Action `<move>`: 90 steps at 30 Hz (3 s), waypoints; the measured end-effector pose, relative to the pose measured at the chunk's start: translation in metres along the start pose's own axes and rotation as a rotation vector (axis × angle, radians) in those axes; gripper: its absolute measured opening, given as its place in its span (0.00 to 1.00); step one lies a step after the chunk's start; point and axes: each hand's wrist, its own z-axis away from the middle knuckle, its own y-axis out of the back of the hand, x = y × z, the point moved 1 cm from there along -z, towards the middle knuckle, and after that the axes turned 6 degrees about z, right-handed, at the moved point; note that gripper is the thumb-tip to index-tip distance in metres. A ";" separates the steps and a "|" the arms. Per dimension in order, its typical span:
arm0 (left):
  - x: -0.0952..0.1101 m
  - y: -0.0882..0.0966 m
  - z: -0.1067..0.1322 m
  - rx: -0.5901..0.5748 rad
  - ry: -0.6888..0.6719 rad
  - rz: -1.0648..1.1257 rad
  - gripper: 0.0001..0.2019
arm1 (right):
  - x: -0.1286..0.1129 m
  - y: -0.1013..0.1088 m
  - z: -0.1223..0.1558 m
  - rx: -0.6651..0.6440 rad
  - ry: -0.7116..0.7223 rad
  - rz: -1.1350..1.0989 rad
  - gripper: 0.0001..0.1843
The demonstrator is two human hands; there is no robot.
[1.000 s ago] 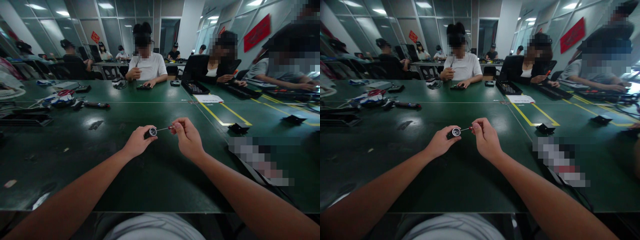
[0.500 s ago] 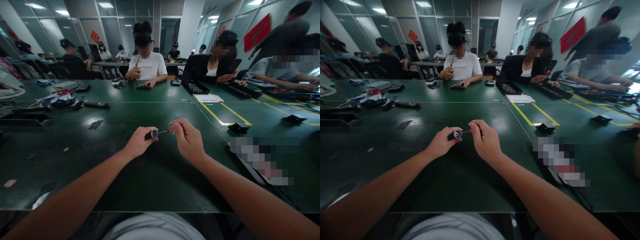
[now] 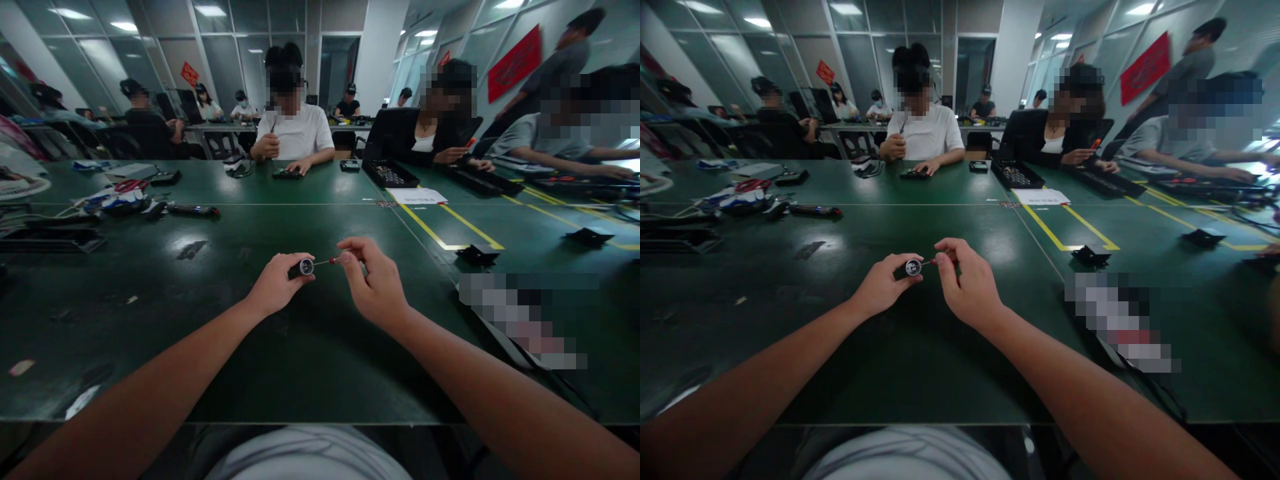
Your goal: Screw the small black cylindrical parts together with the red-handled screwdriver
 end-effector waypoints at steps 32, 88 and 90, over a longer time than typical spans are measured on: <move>0.006 0.000 -0.001 0.017 0.059 -0.009 0.22 | 0.019 -0.013 -0.001 0.022 -0.207 -0.223 0.11; -0.001 -0.002 0.000 -0.096 0.020 0.101 0.16 | 0.001 -0.005 0.000 0.051 -0.084 0.008 0.07; -0.001 -0.002 0.000 -0.077 0.026 0.122 0.17 | 0.002 -0.005 0.000 0.033 -0.069 0.034 0.08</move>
